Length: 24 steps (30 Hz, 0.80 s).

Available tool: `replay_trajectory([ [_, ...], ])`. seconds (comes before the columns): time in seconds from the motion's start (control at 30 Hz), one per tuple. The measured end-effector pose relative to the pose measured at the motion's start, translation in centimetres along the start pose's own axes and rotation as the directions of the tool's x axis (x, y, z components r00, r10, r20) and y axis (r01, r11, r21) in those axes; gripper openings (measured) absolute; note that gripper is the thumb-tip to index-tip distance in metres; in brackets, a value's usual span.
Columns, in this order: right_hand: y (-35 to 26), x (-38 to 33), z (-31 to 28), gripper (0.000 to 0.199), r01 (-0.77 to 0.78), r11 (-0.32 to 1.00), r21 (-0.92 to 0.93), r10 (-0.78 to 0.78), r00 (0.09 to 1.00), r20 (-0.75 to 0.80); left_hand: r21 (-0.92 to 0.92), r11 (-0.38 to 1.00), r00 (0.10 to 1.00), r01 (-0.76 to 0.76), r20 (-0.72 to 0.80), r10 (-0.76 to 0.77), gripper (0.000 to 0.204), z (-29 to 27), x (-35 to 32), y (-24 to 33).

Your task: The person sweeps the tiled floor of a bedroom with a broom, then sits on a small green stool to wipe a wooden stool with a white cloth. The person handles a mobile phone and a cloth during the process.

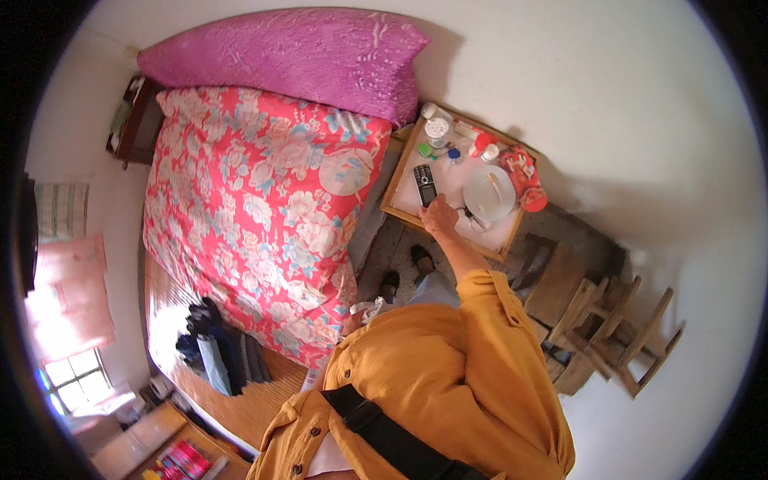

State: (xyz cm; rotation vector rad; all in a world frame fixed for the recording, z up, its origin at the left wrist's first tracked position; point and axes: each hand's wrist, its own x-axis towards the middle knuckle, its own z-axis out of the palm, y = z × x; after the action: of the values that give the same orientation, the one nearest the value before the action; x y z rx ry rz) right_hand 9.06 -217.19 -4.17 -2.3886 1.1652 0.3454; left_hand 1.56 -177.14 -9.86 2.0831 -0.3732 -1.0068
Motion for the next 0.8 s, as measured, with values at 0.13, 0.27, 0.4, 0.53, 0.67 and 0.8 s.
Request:
replay_trajectory([
  [0.13, -0.3, -5.1, 2.8, 0.043, 0.155, 0.984, 0.093, -0.114, 0.931, -0.346, -0.067, 0.984, 0.985, -0.164, 0.034, 0.167, 0.048, -3.6, -0.1, 1.9],
  [0.27, 3.1, -13.7, 7.0, 0.044, 0.256, 0.867, 0.427, -0.226, 0.967, -0.121, -0.141, 0.93, 0.922, -0.34, 0.142, 0.359, 0.047, -6.1, 1.5, 4.9],
  [0.4, 1.7, -23.6, 9.7, 0.051, 0.263, 0.535, 0.803, -0.424, 0.906, -0.015, -0.035, 0.937, 0.915, -0.347, 0.204, 0.347, 0.045, -6.8, 2.0, 5.1],
  [0.53, 0.5, -29.5, 10.3, 0.043, 0.352, 0.484, 0.801, -0.382, 0.909, -0.169, -0.087, 0.911, 0.8, -0.403, 0.451, 0.397, 0.044, -6.8, -0.1, 13.8],
  [0.67, 3.4, -32.2, 12.0, 0.029, 0.311, 0.5, 0.809, -0.262, 0.944, -0.201, -0.064, 0.878, 0.667, -0.474, 0.625, 0.405, 0.042, -3.9, -1.1, 13.2],
  [0.8, 5.9, -37.4, 13.6, 0.021, 0.337, 0.712, 0.615, 0.083, 0.83, -0.551, 0.043, 0.817, 0.589, -0.575, 0.715, 0.377, 0.046, -1.0, -3.3, 14.1],
])
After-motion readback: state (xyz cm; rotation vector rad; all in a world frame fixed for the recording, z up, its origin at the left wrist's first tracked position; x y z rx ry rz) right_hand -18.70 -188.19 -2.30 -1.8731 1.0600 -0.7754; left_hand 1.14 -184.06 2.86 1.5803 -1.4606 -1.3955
